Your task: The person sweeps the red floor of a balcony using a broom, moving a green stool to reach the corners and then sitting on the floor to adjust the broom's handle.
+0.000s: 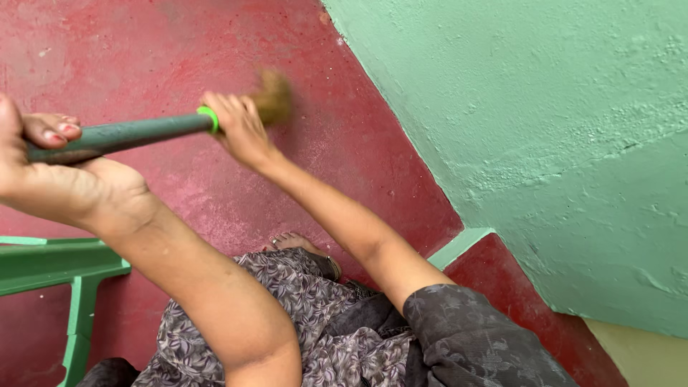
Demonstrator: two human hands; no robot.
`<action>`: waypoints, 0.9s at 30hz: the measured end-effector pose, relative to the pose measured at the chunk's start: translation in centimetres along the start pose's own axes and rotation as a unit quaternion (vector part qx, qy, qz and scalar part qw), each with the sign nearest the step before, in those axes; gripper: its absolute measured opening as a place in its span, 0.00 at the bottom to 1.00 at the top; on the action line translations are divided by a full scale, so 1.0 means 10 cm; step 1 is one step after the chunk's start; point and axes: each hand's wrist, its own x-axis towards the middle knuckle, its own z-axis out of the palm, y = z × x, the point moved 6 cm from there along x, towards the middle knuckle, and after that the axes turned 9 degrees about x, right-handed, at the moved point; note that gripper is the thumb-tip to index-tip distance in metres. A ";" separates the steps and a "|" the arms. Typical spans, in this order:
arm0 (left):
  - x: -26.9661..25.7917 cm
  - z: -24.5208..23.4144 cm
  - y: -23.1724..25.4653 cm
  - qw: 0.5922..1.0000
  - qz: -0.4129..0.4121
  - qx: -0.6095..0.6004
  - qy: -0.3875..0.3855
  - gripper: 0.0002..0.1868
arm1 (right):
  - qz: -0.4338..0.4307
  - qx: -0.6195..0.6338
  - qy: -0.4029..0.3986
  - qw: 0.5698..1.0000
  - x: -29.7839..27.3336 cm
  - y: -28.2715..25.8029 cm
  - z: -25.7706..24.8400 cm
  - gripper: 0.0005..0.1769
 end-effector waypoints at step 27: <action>-0.21 0.56 -0.74 0.997 -0.079 -0.017 -0.020 0.13 | 0.092 -0.146 -0.013 0.985 -0.85 0.43 -1.13 0.21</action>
